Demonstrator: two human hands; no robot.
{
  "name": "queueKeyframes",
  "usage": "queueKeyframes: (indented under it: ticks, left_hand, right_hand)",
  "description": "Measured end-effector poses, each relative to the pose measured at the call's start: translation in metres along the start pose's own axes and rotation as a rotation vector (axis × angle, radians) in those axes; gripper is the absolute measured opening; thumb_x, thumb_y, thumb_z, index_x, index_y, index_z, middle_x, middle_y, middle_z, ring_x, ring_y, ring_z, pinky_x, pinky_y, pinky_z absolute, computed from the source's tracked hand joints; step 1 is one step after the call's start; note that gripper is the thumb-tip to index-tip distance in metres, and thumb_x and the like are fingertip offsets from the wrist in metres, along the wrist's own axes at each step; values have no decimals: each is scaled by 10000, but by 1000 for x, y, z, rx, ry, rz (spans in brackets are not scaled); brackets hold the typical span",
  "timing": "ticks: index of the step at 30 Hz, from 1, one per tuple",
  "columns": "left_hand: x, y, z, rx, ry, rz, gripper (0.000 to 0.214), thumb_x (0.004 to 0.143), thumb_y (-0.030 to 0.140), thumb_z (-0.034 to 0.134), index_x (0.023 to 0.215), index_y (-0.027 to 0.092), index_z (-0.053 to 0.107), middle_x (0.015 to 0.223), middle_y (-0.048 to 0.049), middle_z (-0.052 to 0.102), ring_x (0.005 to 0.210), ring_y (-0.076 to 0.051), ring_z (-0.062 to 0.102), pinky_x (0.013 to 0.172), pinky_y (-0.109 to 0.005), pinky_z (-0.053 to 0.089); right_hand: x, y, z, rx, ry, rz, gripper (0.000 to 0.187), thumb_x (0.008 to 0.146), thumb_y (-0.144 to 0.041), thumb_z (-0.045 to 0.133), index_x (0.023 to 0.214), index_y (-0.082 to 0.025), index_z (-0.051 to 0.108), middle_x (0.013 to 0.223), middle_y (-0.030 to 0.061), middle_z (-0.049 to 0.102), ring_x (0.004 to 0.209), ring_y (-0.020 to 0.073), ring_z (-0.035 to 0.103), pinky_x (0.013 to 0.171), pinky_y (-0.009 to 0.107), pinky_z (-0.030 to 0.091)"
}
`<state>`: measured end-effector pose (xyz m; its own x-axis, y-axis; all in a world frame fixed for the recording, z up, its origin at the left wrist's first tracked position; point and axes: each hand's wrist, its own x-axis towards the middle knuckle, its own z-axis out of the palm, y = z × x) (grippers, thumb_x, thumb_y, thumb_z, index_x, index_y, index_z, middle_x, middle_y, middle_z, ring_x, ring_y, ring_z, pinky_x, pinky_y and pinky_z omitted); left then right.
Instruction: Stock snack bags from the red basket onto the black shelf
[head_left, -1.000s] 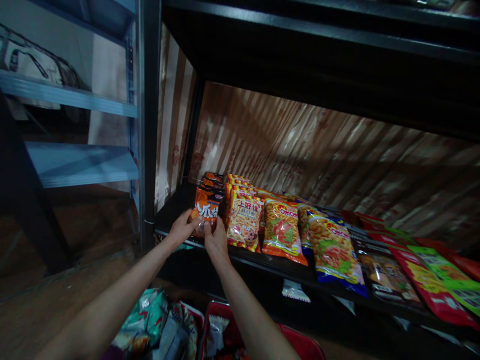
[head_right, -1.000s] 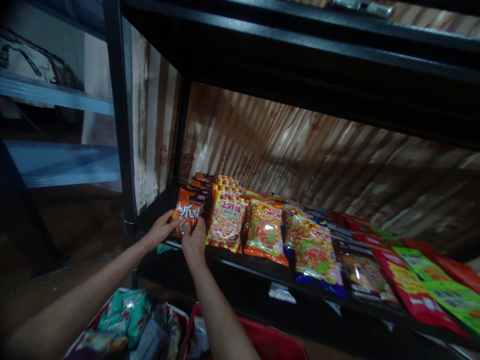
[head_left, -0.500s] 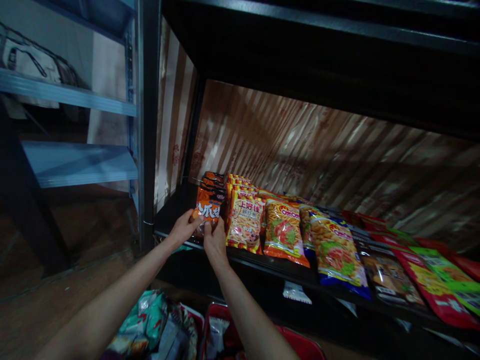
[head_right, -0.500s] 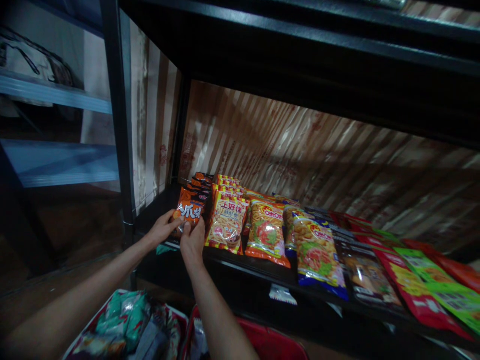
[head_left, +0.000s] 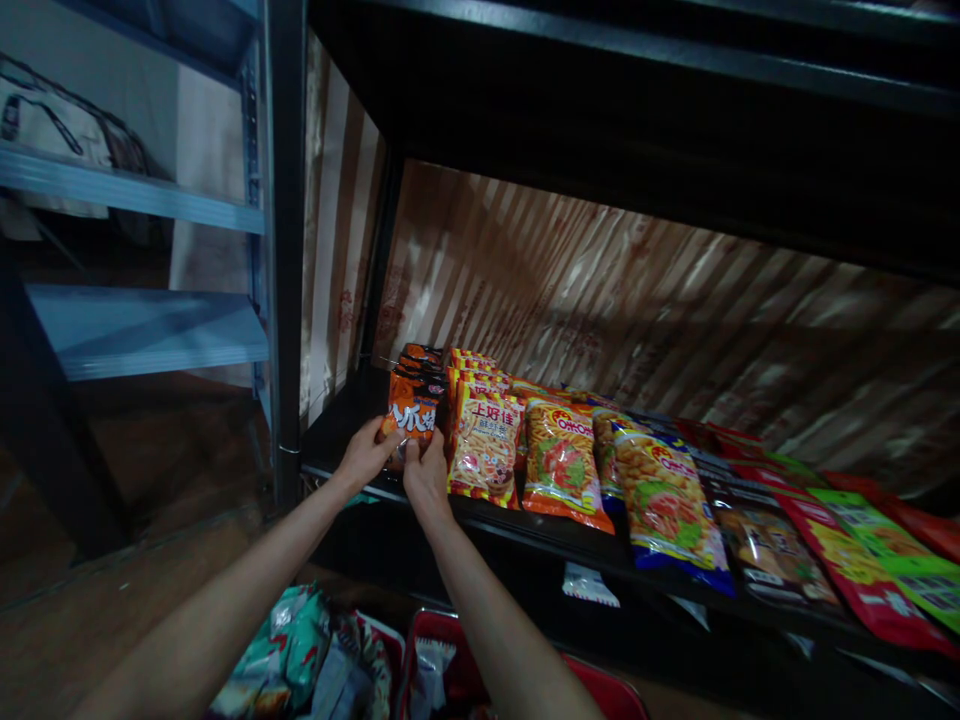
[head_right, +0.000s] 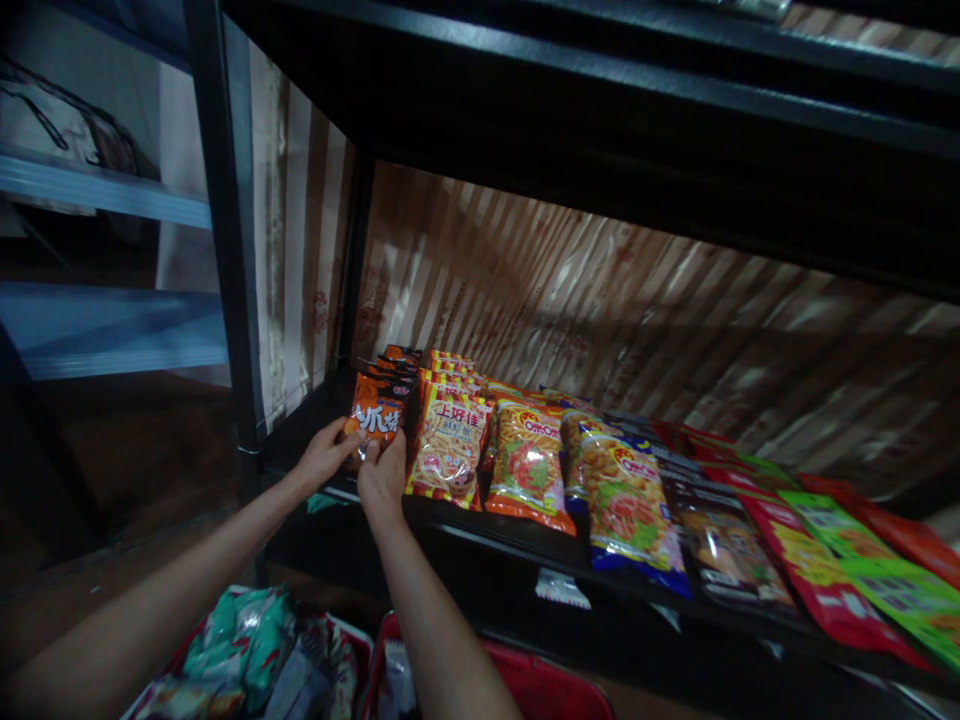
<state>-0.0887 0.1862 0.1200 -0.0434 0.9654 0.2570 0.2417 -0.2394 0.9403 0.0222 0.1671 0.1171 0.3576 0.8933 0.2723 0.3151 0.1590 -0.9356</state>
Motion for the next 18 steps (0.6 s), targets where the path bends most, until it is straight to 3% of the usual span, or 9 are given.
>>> queueKeyframes:
  ticks: [8, 15, 18]
  left_hand:
    - [4, -6, 5, 82, -11, 59, 401, 788, 467, 507, 1017, 155, 613, 952, -80, 652, 849, -207, 598, 748, -300, 451]
    - [5, -5, 7, 90, -2, 17, 373, 775, 444, 532, 1025, 176, 602, 931, -65, 665, 849, -214, 607, 752, -309, 462]
    - [7, -2, 6, 92, -7, 0, 409, 782, 421, 534, 1105, 173, 572, 1027, -90, 660, 930, -235, 608, 813, -334, 457]
  right_hand:
    - [2, -5, -1, -83, -46, -4, 576, 807, -325, 442, 1318, -61, 398, 1260, 213, 533, 1180, 306, 505, 1022, 444, 336]
    - [1, -8, 2, -175, -37, -13, 581, 843, -309, 381, 1362, -53, 331, 1329, 205, 484, 1228, 265, 473, 1035, 408, 334]
    - [3, -10, 3, -196, -57, 10, 605, 850, -327, 371, 1383, -50, 299, 1367, 206, 443, 1259, 268, 439, 1052, 410, 313]
